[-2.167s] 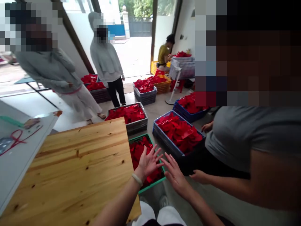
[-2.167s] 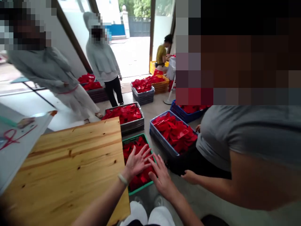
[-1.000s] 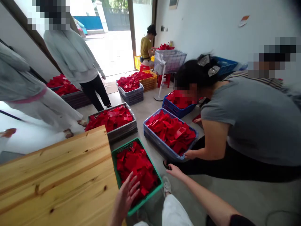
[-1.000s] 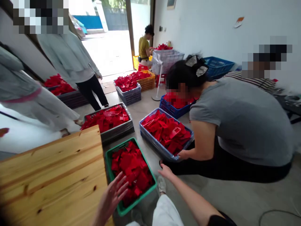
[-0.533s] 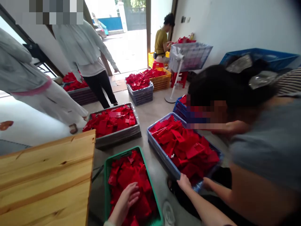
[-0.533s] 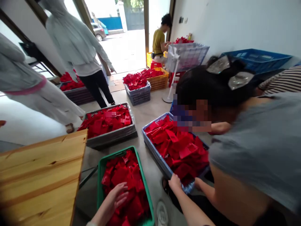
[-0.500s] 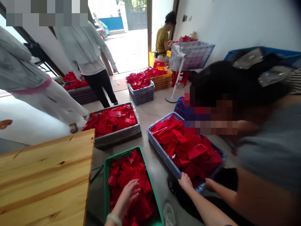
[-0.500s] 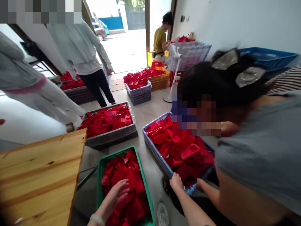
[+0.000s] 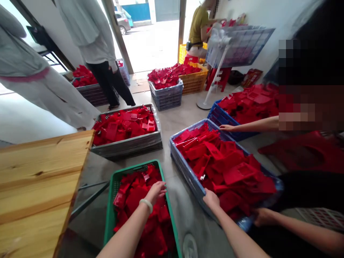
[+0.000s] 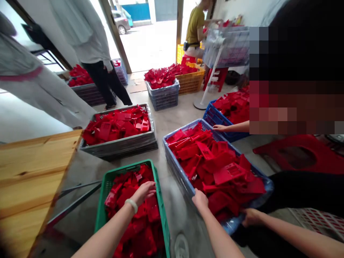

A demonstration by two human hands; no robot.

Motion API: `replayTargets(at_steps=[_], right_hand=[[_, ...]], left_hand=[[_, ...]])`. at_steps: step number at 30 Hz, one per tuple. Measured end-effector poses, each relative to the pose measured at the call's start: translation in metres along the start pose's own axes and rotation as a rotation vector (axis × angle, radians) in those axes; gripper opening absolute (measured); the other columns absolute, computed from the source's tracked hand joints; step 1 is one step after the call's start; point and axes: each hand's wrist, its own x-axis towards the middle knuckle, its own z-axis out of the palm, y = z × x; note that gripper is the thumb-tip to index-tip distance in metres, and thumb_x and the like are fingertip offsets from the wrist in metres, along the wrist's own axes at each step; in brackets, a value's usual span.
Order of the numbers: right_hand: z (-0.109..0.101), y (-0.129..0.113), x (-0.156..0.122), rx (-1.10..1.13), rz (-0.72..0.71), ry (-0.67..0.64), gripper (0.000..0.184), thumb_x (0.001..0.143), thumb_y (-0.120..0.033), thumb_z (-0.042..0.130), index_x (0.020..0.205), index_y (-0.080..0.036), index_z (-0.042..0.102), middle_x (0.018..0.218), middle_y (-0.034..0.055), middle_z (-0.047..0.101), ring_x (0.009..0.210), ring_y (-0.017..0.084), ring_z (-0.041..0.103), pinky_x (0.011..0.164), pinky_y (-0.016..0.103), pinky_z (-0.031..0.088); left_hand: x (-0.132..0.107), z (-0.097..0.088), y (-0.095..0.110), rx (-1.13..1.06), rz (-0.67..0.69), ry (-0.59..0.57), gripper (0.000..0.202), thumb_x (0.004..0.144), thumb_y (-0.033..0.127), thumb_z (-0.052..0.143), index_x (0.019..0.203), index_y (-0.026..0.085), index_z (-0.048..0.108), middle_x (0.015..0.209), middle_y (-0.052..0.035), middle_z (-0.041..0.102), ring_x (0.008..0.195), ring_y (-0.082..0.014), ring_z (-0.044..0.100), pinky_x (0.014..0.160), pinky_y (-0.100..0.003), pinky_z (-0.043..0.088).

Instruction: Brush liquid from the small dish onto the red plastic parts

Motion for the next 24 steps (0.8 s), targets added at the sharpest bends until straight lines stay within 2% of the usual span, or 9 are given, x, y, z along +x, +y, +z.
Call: replayTargets(at_steps=[5,9,12,15,20,24], right_hand=[[-0.001,0.013,-0.012,-0.062,-0.042,0.004,0.034,0.108,-0.040,0.074,0.135,-0.020,0.072,0.133,0.0099,0.074,0.118,0.026,0.074,0.102,0.049,0.064],[0.002,0.039,-0.034,-0.116,-0.055,0.000,0.036,0.108,-0.039,0.074,0.139,-0.021,0.071,0.134,0.0098,0.075,0.117,0.026,0.075,0.103,0.049,0.064],[0.008,0.059,-0.052,-0.160,-0.066,-0.002,0.036,0.108,-0.037,0.075,0.140,-0.021,0.071,0.136,0.0101,0.075,0.121,0.027,0.075,0.106,0.050,0.063],[0.017,0.067,-0.065,-0.191,-0.087,-0.008,0.037,0.108,-0.037,0.075,0.141,-0.021,0.071,0.137,0.0102,0.075,0.122,0.027,0.075,0.108,0.051,0.062],[0.032,0.061,-0.079,-0.203,-0.120,-0.026,0.037,0.108,-0.036,0.075,0.142,-0.021,0.070,0.132,0.0094,0.076,0.119,0.027,0.076,0.107,0.051,0.062],[0.045,0.053,-0.096,-0.200,-0.124,-0.033,0.035,0.108,-0.036,0.075,0.139,-0.020,0.071,0.130,0.0090,0.077,0.119,0.027,0.076,0.107,0.051,0.062]], left_hand=[[0.022,0.014,0.004,0.065,-0.034,0.012,0.029,0.107,0.037,0.073,0.128,0.016,0.071,0.122,-0.0084,0.074,0.100,-0.0207,0.074,0.086,-0.039,0.066],[0.031,0.026,0.008,0.081,-0.038,-0.004,0.030,0.107,0.037,0.073,0.129,0.016,0.071,0.124,-0.0088,0.074,0.101,-0.0211,0.074,0.087,-0.039,0.066],[0.036,0.042,0.003,0.080,-0.042,-0.025,0.030,0.107,0.037,0.073,0.129,0.016,0.071,0.125,-0.0090,0.074,0.103,-0.0214,0.074,0.087,-0.040,0.067],[0.038,0.070,-0.015,0.086,-0.075,-0.051,0.030,0.107,0.036,0.074,0.129,0.016,0.071,0.124,-0.0088,0.074,0.102,-0.0212,0.075,0.087,-0.039,0.067],[0.035,0.121,-0.057,0.095,-0.093,-0.052,0.033,0.107,0.037,0.074,0.132,0.016,0.070,0.123,-0.0086,0.074,0.099,-0.0206,0.075,0.084,-0.038,0.067],[0.037,0.141,-0.071,0.106,-0.082,-0.004,0.036,0.108,0.039,0.072,0.136,0.017,0.068,0.123,-0.0087,0.074,0.097,-0.0202,0.075,0.083,-0.038,0.067]])
